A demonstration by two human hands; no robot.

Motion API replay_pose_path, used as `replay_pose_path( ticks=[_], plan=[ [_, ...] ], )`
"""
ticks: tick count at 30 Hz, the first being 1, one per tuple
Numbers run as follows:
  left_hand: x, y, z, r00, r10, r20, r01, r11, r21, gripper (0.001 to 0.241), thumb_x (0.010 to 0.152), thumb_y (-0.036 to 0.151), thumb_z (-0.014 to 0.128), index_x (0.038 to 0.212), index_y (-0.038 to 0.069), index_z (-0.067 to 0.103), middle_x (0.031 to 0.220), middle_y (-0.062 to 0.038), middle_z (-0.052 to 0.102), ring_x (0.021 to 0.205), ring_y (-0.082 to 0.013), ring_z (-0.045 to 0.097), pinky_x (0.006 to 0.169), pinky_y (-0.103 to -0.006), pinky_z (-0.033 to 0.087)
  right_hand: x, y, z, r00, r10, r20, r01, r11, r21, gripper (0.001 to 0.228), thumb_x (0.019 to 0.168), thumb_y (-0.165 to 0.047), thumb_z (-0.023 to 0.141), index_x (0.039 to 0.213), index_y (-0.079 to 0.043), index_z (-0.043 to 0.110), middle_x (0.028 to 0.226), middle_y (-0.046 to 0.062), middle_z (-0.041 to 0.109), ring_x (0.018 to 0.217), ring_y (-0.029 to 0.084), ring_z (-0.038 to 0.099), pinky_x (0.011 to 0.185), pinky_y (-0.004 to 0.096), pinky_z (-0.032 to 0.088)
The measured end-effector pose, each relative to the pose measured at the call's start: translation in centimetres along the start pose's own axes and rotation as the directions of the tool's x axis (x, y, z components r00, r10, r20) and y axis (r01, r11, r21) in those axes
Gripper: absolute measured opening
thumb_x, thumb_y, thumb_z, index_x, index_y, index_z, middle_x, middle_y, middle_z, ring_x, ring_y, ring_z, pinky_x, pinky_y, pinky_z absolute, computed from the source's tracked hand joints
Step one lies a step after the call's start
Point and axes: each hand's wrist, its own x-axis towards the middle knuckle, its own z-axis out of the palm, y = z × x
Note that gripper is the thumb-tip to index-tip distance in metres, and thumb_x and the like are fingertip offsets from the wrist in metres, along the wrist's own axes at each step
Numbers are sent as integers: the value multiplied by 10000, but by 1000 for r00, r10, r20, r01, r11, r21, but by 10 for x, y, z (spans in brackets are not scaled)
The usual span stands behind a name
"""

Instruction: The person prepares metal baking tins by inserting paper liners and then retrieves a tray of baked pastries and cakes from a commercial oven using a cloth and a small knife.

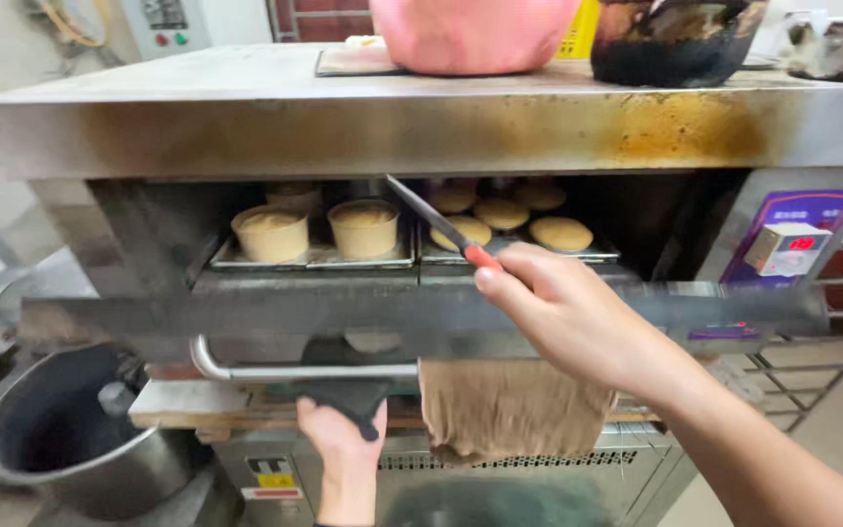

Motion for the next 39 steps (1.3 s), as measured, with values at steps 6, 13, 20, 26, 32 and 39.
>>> replay_pose_path(
  ticks=[6, 13, 20, 26, 32, 39],
  plan=[
    [76, -3, 88, 971, -28, 238, 37, 999, -32, 499, 982, 405, 399, 1263, 89, 664, 1281, -77, 684, 1138, -265, 661, 1025, -447, 520, 55, 4, 5, 990, -68, -124, 56, 994, -96, 409, 963, -359, 581, 1020, 29, 698, 835, 99, 660, 756, 162, 620, 696, 343, 490],
    [147, -17, 102, 913, -9, 408, 30, 999, -44, 442, 1018, 353, 407, 1230, 62, 662, 1236, -85, 682, 1103, -243, 660, 1002, -408, 544, 99, 23, -2, 987, -39, -158, 25, 996, -89, 432, 945, -375, 603, 1077, 23, 706, 857, 95, 691, 761, 141, 617, 688, 331, 505],
    [88, 8, 78, 825, 561, 72, -506, 676, 536, 294, 992, 171, 520, 1252, 34, 540, 1219, -81, 617, 1095, -190, 608, 957, -352, 495, 127, 31, -9, 981, -23, -192, 19, 1000, -24, 436, 952, -383, 601, 1123, 6, 703, 858, 22, 679, 770, 95, 586, 679, 291, 506],
    [71, 86, 219, -51, 452, 891, -854, -482, 196, 477, 1002, 35, 491, 1476, -11, 490, 1392, -232, 490, 1336, -342, 456, 1201, -445, 337, 158, 22, -18, 989, 30, -147, -10, 991, 133, 419, 990, -373, 585, 1031, 29, 696, 717, -16, 534, 652, 73, 470, 564, 272, 412],
    [180, 77, 362, 140, -203, 969, -754, -656, -29, 461, 845, 129, 642, 1284, -8, 617, 1242, -246, 588, 1245, -431, 506, 1068, -629, 267, 199, 0, -25, 959, 11, -283, -37, 996, -86, 432, 958, -424, 573, 1050, -36, 739, 715, 72, 629, 672, 173, 595, 616, 355, 461],
    [162, 122, 346, 58, -178, 982, -945, -328, -4, 440, 929, -5, 512, 1358, 10, 608, 1356, -197, 585, 1332, -373, 551, 1154, -430, 430, 272, -19, -21, 981, -60, -186, -42, 866, -499, 489, 944, -479, 587, 965, -33, 786, 865, 219, 738, 837, 363, 704, 798, 473, 514]
  ],
)
